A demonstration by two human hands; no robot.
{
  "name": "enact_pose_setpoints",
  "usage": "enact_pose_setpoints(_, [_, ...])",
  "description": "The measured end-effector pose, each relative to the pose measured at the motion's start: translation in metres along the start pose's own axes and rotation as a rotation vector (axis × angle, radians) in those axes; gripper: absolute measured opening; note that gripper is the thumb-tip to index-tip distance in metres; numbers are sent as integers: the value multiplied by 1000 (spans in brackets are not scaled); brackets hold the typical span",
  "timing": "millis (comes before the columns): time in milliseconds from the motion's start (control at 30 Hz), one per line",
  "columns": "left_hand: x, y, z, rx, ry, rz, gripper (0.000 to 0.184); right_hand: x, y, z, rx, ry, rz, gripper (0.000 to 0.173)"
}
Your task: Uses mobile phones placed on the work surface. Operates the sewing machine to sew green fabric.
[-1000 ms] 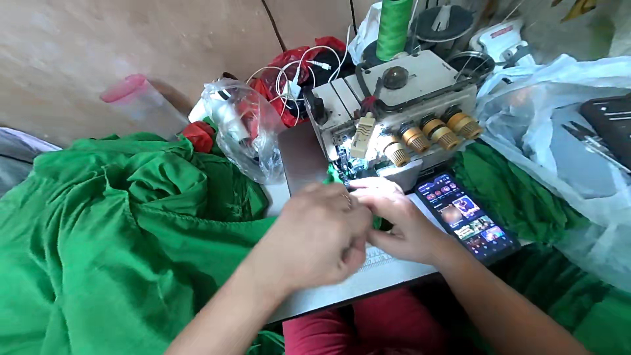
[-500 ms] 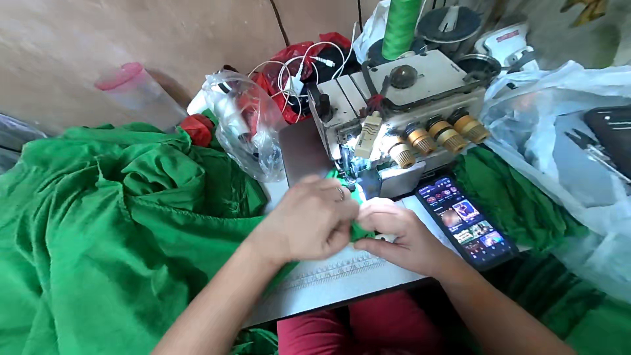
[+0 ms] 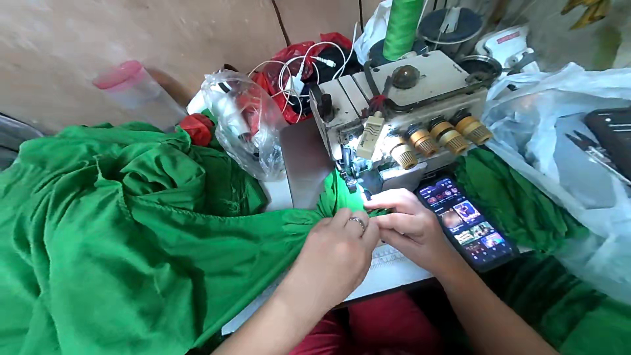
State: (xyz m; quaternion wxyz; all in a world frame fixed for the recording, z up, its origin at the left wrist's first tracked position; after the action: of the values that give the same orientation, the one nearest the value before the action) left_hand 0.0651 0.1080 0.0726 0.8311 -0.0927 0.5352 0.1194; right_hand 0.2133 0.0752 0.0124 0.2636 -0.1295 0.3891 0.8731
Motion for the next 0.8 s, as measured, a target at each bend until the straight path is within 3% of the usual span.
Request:
enact_pose_setpoints(233, [6, 0, 0, -35, -79, 67, 11, -1, 2, -10, 127, -35, -8, 15])
enact_pose_setpoints(400, [8, 33, 9, -129, -95, -22, 17, -1, 1, -22, 253, -1, -82, 22])
enact_pose_setpoints(500, [14, 68, 11, -174, -91, -91, 18, 13, -3, -33, 367, 254, -213, 24])
enact_pose_setpoints(600, [18, 94, 14, -228, -111, -71, 22, 31, -9, -43, 512, 571, -350, 38])
enact_pose_setpoints(667, [14, 99, 9, -315, -84, -17, 32, 35, -10, -44, 568, 663, -391, 44])
enact_pose_setpoints(733, [2, 96, -4, -409, -32, 15, 38, 32, -8, -39, 569, 639, -376, 39])
enact_pose_setpoints(800, [-17, 85, -19, -493, 57, -7, 33, 25, -1, -34, 462, 462, -374, 27])
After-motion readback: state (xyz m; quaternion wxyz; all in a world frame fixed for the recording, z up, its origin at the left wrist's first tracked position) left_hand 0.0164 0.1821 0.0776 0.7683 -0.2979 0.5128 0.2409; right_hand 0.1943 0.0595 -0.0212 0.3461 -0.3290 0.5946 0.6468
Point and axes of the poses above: each hand's wrist, its own z-axis towards the middle knuckle, its own x-axis out of the palm, y = z × x, the point moved 5 cm from there along z, towards the middle knuckle, and after that the axes turned 2 degrees about y, right-handed, at the moved point
